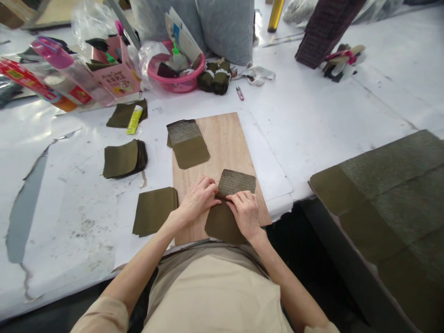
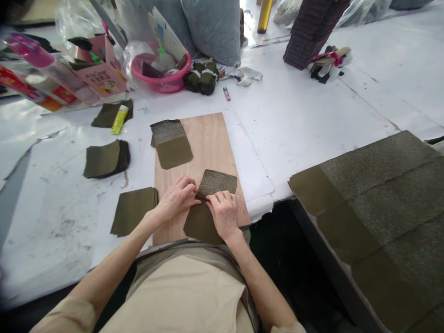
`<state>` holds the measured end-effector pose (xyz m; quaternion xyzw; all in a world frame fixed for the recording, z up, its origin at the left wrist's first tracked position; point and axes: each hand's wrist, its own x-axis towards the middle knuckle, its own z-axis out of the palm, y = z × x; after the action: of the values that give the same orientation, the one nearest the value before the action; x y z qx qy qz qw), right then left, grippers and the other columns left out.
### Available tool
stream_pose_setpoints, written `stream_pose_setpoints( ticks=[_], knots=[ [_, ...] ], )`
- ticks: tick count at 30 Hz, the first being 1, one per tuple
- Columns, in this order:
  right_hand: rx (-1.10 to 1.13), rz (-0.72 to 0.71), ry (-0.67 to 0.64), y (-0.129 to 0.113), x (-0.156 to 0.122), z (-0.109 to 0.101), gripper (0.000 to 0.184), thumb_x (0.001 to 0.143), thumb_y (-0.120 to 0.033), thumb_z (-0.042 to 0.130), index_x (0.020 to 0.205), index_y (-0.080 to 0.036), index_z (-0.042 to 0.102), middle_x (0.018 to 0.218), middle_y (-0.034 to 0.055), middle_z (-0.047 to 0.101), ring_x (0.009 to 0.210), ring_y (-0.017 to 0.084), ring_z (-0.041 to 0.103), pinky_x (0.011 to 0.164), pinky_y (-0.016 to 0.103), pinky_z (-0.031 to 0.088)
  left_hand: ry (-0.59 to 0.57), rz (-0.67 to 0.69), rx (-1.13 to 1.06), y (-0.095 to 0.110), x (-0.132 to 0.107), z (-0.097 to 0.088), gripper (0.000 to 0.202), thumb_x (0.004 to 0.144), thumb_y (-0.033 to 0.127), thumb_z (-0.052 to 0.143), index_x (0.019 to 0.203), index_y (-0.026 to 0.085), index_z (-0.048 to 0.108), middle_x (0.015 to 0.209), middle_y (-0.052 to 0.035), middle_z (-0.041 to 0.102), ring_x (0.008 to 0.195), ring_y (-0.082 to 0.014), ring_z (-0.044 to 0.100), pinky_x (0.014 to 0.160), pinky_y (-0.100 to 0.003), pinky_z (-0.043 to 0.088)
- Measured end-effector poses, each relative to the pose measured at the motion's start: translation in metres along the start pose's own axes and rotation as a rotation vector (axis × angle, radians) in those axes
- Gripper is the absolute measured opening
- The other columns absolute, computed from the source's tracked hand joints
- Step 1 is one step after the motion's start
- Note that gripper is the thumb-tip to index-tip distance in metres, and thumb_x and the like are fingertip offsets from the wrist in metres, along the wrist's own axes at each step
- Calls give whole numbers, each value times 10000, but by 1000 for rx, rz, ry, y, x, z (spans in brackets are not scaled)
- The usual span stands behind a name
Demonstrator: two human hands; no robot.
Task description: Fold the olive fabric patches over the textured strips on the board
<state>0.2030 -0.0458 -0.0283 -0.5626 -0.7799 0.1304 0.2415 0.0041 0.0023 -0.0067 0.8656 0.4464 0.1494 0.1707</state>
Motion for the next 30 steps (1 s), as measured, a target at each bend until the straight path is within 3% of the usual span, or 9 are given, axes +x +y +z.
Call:
stream_pose_setpoints(
  ticks=[4,9,15,30],
  knots=[
    [-10,0,3,0,0,1,108,921,-298,590,963,-230,664,914,29,657,914,195,513,809,350,355,39,24,-22,2,-5,7,144,919,298,568,1008,185,583,1013,-63,554,987,-213,503,844,-363,495],
    [6,12,-2,-1,-1,-1,128,926,-313,580,962,-241,680,917,33,654,917,197,510,812,344,368,51,47,-76,1,-10,16,198,979,271,444,927,186,614,929,-47,565,906,-177,524,791,-316,488],
    [39,20,59,1,-3,0,150,919,-257,594,998,-289,717,888,19,637,902,180,506,792,320,383,56,50,-74,0,-13,19,210,988,254,419,958,180,613,950,-54,576,905,-169,533,784,-302,489],
    [19,4,44,3,-4,3,234,918,-225,592,1081,-348,707,895,19,627,888,180,497,759,321,374,38,92,-40,-5,-21,24,235,971,174,398,1102,196,592,1006,-63,589,947,-178,547,831,-341,509]
  ],
)
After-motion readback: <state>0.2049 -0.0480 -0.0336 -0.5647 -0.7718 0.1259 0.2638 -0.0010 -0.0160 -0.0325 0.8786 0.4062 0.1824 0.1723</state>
